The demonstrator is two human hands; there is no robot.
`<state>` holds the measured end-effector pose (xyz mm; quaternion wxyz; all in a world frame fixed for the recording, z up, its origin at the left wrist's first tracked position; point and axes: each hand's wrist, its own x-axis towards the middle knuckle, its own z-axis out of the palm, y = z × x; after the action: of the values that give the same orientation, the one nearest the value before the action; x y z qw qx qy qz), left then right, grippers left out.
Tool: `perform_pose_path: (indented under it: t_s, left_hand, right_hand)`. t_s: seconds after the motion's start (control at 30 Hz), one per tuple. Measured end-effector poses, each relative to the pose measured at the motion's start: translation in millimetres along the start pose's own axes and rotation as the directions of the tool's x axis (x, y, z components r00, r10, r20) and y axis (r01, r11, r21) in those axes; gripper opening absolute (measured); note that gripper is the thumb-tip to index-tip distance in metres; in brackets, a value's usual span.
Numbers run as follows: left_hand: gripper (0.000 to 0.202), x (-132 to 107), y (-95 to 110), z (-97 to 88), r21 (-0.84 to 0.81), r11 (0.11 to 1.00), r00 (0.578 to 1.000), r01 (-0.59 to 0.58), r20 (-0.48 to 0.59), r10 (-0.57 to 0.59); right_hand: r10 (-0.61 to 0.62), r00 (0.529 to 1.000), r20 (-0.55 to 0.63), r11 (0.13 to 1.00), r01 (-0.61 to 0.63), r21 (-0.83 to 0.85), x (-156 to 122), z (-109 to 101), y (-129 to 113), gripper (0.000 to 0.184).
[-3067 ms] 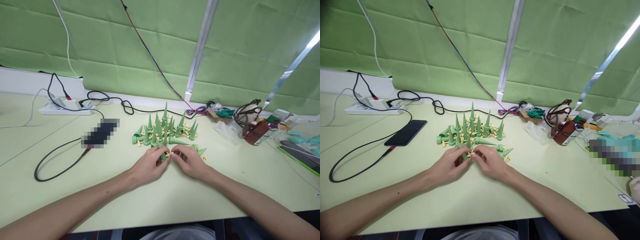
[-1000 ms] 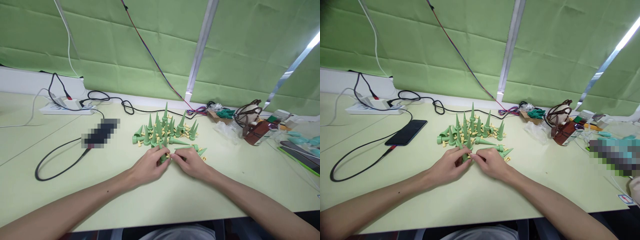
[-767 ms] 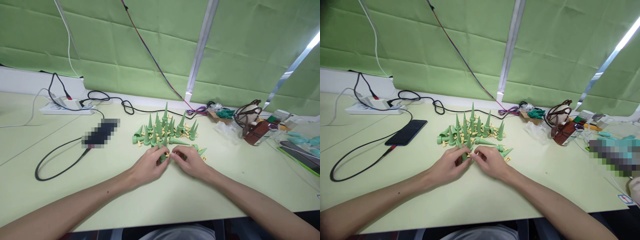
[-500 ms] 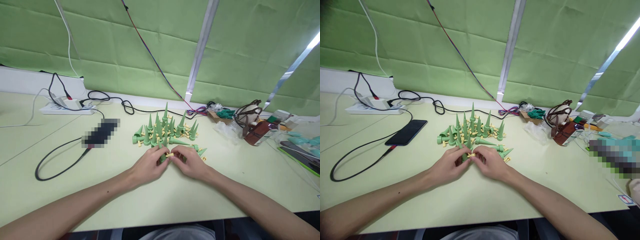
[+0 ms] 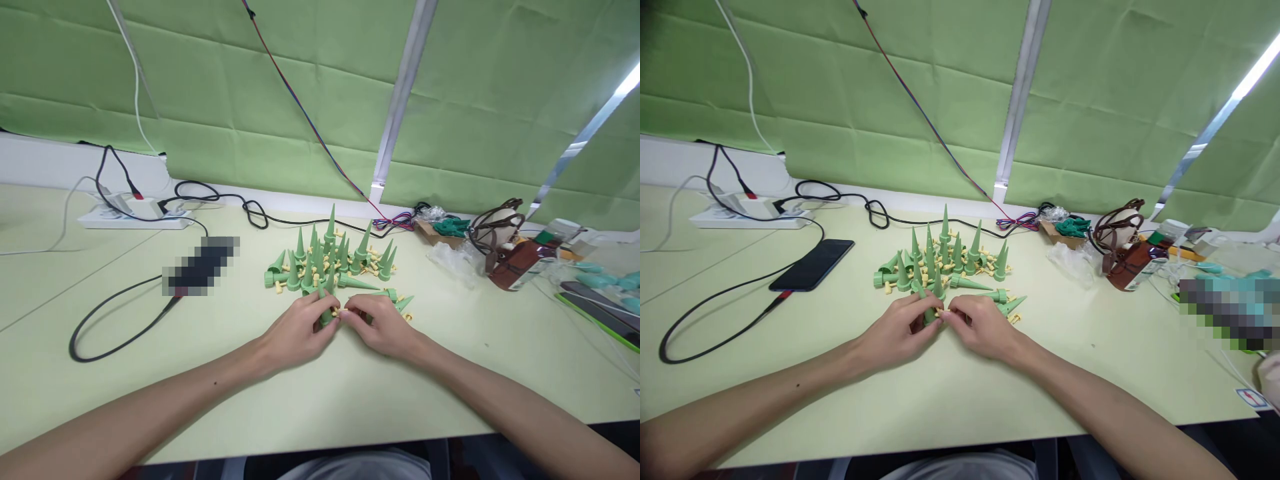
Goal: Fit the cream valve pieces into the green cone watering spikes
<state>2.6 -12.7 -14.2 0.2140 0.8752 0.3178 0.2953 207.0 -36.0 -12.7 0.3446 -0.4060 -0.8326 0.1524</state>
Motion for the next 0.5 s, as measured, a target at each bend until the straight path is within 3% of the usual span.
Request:
perform_pose_path:
  t_s: [0.27, 0.5]
  left_hand:
    - [0.015, 0.3, 1.5, -0.7, -0.014, 1.0, 1.0, -0.011, 0.02, 0.012]
    - [0.016, -1.0, -0.2, 0.8, -0.026, 0.999, 1.0, 0.027, -0.002, -0.027]
  right_hand:
    - [0.043, 0.999, 0.011, 0.999, -0.043, 0.002, 0.8, 0.8, 0.8, 0.043]
    - [0.039, 0.998, -0.046, 0.996, -0.036, 0.083, -0.5, 1.8, 2.1, 0.016]
